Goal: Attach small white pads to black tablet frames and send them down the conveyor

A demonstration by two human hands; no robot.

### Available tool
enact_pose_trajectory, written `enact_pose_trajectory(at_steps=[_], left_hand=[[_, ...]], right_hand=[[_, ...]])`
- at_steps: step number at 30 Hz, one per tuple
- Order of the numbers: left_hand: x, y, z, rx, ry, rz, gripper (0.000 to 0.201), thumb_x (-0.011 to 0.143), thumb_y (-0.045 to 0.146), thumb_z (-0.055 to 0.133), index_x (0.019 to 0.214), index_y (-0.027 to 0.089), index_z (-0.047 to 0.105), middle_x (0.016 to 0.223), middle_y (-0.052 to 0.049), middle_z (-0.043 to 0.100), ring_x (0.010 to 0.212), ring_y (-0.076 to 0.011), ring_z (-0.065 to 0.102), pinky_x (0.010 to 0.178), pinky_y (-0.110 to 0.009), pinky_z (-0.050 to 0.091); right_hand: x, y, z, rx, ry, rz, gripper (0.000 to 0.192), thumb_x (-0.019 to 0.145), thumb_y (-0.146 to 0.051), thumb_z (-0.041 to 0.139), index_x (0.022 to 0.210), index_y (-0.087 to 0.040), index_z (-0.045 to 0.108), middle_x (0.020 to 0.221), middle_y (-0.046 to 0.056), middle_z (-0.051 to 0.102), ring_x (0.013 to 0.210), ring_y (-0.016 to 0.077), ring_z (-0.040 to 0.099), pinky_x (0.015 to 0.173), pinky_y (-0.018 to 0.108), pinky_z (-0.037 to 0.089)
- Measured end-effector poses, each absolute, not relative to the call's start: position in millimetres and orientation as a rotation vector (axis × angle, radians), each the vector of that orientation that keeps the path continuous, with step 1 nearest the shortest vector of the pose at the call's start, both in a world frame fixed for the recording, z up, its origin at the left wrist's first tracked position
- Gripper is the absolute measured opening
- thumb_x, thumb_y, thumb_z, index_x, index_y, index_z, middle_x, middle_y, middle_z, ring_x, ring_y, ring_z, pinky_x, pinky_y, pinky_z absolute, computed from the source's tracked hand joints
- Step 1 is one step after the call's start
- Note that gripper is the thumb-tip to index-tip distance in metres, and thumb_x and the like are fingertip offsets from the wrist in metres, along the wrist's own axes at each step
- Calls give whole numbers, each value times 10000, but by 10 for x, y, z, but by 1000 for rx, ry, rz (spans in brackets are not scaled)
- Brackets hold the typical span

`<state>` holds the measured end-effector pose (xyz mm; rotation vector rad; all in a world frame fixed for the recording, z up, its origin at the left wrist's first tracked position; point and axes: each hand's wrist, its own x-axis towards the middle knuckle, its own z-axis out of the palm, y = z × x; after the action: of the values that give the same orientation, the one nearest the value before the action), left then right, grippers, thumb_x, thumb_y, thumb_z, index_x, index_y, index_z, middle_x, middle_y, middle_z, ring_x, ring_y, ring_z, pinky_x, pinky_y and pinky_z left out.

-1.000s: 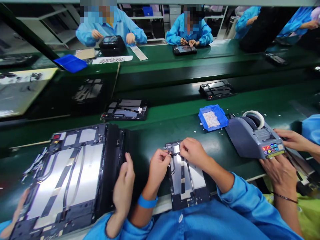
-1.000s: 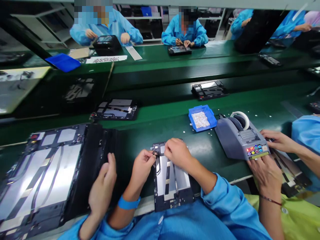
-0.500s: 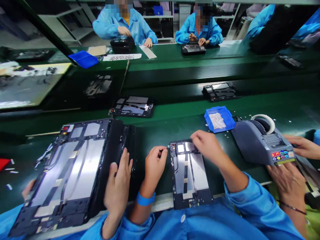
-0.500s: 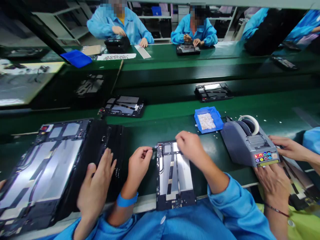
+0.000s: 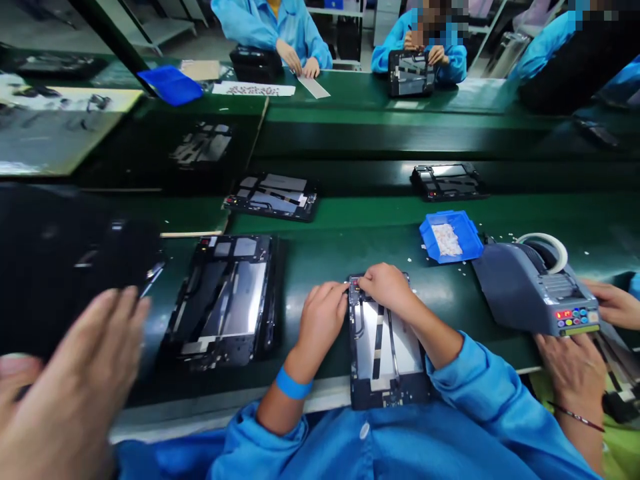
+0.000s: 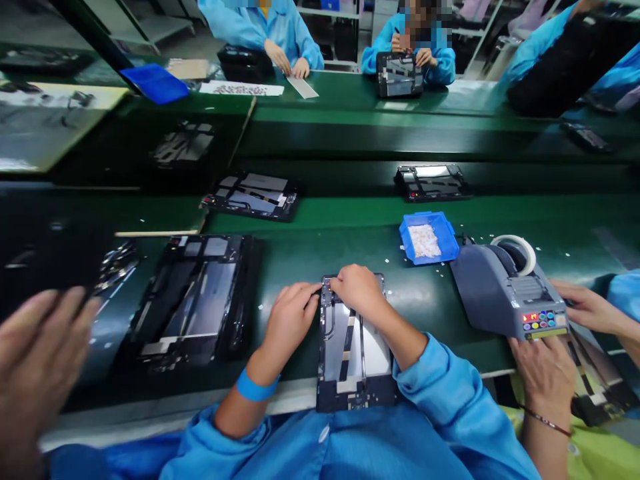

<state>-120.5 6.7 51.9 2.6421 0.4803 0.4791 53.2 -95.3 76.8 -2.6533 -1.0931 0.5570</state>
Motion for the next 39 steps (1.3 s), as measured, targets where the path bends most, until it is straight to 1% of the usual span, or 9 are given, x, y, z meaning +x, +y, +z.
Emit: enact_pose_trajectory(at_steps=[3,7,14,16,20,23,28,34,39], left_hand=[[-979,15,339,2635,462,513,284,996,158,520,1209,184,706,1099,-79,735,1006,-250,646,906,-400,531],[-1008,59,340,2737,416,493,302,1010,184,527,1257,212,697,1104,-77,731,964,-249,618,869,-380,495],[-1014,36,576,3041,351,121,380,1021,193,471,1357,235,643,1116,-119,699,947,-279,590,758,-401,445],[-990,62,646,3078,318,49,374,1018,190,469,1344,234,645,1079,-124,687,944,-284,587,746,-402,435],[-924,208,747,3066,186,-21,347,1022,196,477,1303,263,668,1033,-94,688,944,-269,585,755,-381,417],[-882,306,787,3022,160,-66,354,1017,191,492,1309,276,673,1033,-72,711,939,-252,591,778,-365,421],[-872,311,830,2968,244,-8,365,1015,161,481,1303,256,685,1114,-68,733,953,-239,600,841,-371,437],[-879,244,827,3072,176,-29,413,1009,145,483,1358,284,654,1099,-75,720,927,-257,601,745,-377,419],[-871,201,834,3107,169,-89,391,1011,152,485,1356,244,646,1105,-104,698,968,-265,603,746,-375,423]], right_hand=[[552,-919,788,-2688,-1135,595,300,917,-377,565,799,-214,787,832,87,784,786,208,709,609,277,353],[568,-870,793,-2722,-1187,598,303,906,-375,568,805,-208,800,850,108,787,792,232,713,622,285,383],[606,-937,813,-2603,-1265,558,269,935,-347,611,790,-209,791,820,84,776,769,222,702,646,282,416],[606,-1059,758,-2518,-1275,476,249,972,-313,589,857,-203,780,844,68,766,788,211,688,687,283,440],[545,-1343,500,-2257,-1526,158,268,1022,-166,507,1152,-199,739,1020,77,733,960,207,645,867,296,469],[476,-1455,346,-2139,-1804,1,315,1047,-165,485,1267,-209,706,1034,84,705,939,223,589,864,323,465],[460,-1443,367,-2148,-1930,-85,322,1058,-190,484,1309,-215,685,1017,97,675,884,235,532,813,346,456],[603,-1484,269,-2025,-1773,65,349,1021,-96,504,1288,-213,695,1074,82,701,974,214,580,917,333,467],[583,-1541,250,-2081,-1787,46,380,1027,-140,530,1359,-263,666,1078,89,672,968,228,548,860,340,467]])
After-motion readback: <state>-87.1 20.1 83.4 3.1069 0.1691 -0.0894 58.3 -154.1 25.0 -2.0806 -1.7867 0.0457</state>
